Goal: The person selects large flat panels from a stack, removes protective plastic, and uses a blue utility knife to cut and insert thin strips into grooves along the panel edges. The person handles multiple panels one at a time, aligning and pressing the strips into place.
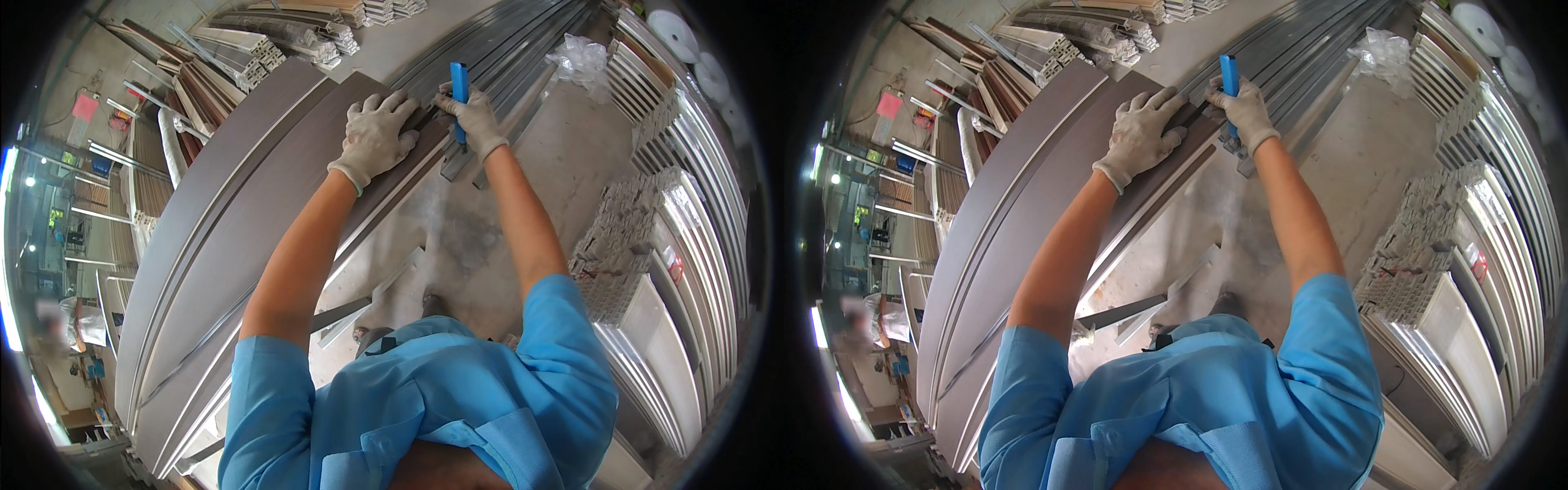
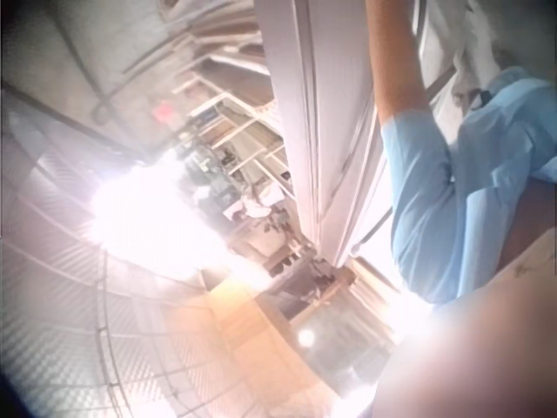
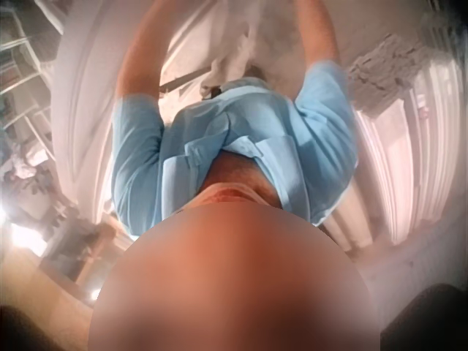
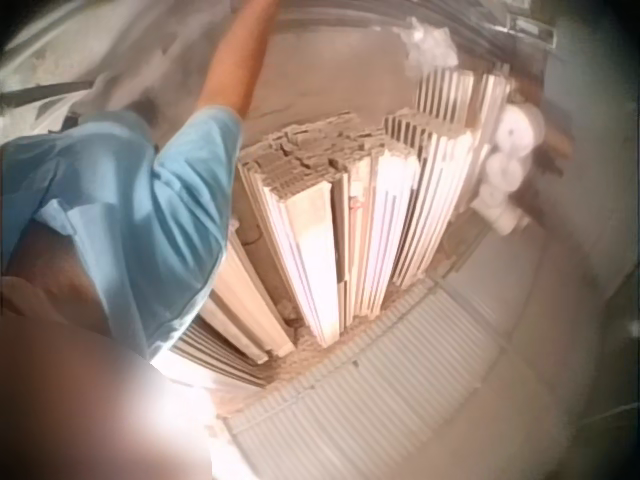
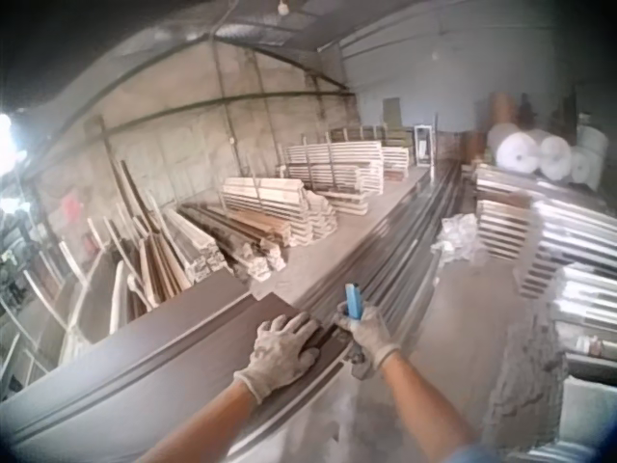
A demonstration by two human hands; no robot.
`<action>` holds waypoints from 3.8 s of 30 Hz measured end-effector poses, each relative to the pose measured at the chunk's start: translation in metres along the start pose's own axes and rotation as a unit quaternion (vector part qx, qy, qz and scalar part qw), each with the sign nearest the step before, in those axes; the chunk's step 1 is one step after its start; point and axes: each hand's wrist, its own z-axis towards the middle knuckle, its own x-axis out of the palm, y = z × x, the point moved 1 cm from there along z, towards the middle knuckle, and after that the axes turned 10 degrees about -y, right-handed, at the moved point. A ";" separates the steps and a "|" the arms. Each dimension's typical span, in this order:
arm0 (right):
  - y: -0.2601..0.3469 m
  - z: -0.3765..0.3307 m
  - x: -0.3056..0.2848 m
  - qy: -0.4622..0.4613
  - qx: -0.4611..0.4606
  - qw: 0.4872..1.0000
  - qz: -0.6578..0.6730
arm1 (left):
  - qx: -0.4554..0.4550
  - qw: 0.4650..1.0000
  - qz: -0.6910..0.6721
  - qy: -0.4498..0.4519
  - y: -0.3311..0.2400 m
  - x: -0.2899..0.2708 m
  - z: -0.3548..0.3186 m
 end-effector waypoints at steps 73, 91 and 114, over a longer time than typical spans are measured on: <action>0.026 -0.326 0.178 -0.114 -0.233 0.669 -0.697 | -0.099 0.964 -0.184 0.164 0.061 -0.222 -0.316; 0.048 -0.099 0.077 -0.226 -0.113 0.626 -0.738 | -0.084 0.970 -0.186 0.131 0.068 -0.224 -0.314; 0.022 -0.420 0.265 -0.100 -0.170 0.653 -0.731 | -0.123 0.960 -0.234 0.095 0.100 -0.315 -0.472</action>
